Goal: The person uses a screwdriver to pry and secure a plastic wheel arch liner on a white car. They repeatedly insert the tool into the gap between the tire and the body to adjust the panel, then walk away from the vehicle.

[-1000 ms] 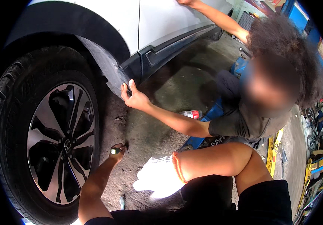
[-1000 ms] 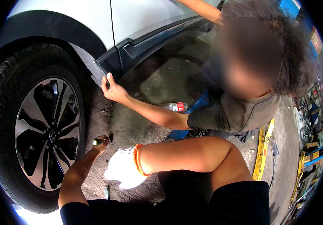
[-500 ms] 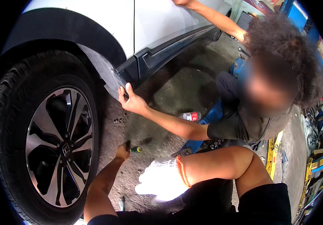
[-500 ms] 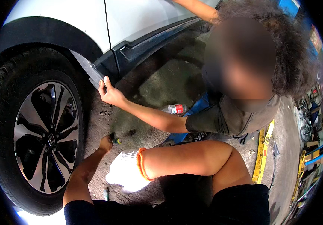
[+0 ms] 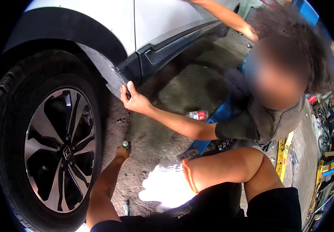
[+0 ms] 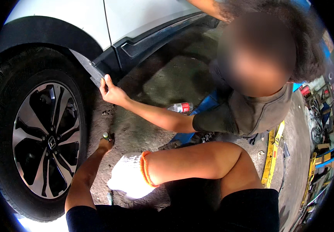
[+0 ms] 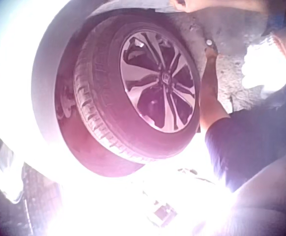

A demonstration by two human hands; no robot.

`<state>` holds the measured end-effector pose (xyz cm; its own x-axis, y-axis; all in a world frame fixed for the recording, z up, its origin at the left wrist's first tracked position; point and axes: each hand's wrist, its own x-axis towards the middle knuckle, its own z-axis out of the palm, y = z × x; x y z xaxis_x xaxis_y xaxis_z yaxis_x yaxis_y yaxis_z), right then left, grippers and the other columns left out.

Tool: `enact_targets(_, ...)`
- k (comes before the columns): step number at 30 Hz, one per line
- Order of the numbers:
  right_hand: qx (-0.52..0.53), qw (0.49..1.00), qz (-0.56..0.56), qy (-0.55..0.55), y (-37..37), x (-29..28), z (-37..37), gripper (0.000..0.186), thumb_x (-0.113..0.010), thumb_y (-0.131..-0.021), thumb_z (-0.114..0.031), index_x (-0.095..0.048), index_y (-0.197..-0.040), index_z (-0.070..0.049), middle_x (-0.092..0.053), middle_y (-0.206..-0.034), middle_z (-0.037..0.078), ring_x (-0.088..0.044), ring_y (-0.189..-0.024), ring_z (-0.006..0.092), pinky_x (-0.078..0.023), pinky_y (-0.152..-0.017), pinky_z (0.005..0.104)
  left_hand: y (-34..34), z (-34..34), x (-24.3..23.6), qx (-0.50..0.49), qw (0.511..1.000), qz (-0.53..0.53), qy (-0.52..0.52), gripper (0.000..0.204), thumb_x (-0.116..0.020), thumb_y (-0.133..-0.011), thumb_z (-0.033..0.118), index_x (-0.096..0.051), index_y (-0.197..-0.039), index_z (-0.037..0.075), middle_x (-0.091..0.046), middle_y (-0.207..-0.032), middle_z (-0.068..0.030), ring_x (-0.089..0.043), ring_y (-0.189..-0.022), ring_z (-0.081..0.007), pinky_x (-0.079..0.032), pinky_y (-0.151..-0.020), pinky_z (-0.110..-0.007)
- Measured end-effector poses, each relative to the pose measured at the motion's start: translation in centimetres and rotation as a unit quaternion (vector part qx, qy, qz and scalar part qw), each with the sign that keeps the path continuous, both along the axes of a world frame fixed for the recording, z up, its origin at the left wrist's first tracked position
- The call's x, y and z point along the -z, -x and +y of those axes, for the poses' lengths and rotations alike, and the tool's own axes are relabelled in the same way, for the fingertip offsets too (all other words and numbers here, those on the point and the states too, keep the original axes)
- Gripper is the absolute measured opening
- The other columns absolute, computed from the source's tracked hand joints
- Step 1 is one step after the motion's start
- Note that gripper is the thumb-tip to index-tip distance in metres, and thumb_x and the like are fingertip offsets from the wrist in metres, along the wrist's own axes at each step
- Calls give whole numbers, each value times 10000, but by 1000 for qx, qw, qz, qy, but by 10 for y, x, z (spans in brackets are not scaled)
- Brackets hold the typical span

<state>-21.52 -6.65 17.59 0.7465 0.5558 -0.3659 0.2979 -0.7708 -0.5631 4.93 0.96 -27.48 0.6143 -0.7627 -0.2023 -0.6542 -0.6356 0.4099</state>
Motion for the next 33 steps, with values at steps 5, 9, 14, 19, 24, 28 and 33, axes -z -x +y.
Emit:
enact_targets(5,42,999,-15,5,3,-1,1,352,-625,-824,-241,-624,-1136,-76,-678,-908,164,-665,-839,361,-530,-727,453,8,-8,-17,-8,999,28,-34,290,-648,-835,317,-693,-949,55,-685,-914,-220,-661,-869,-406,-528,-743,-472)
enact_targets(9,38,998,-45,-5,8,6,-2,408,-617,-829,-284,-603,-1172,-63,-657,-962,185,-651,-876,369,-522,-747,455,18,-12,-24,11,1000,28,2,313,-658,-839,333,-699,-927,35,-694,-888,-208,-674,-847,-387,-533,-737,-464)
enact_targets(14,3,1000,-5,6,1,1,-2,539,-589,-854,-378,-542,-1277,-48,-615,-1090,215,-627,-949,383,-508,-788,467,9,-15,-7,-33,999,11,6,339,-634,-846,357,-695,-895,27,-690,-789,-201,-679,-788,-396,-542,-731,-461)
enact_targets(19,1,1000,-5,-5,3,6,-1,537,-588,-859,-370,-533,-1286,-50,-604,-1116,227,-616,-978,391,-497,-813,479,-10,-4,5,-89,986,139,6,310,-636,-877,278,-634,-943,-25,-674,-693,-182,-688,-594,-317,-587,-611,-418)
enact_targets(24,5,1000,9,-3,7,8,-4,535,-586,-863,-363,-525,-1295,-53,-593,-1142,239,-605,-1008,399,-485,-838,492,-4,4,1,-124,954,270,40,291,-623,-927,233,-590,-982,-50,-634,-673,-166,-655,-517,-267,-583,-508,-379)
enact_targets(28,11,999,30,-3,-1,2,-5,509,-589,-857,-361,-551,-1251,-40,-606,-1105,227,-612,-987,400,-488,-822,490,4,1,10,-127,947,290,60,278,-596,-950,231,-592,-995,-43,-629,-694,-162,-651,-540,-246,-579,-509,-353)
enact_targets(33,7,1000,-17,-5,0,0,2,483,-601,-842,-367,-578,-1194,-36,-628,-998,198,-635,-886,378,-504,-741,476,7,14,-1,-163,927,323,98,306,-592,-952,252,-585,-1028,-44,-632,-709,-177,-661,-571,-235,-565,-514,-355)
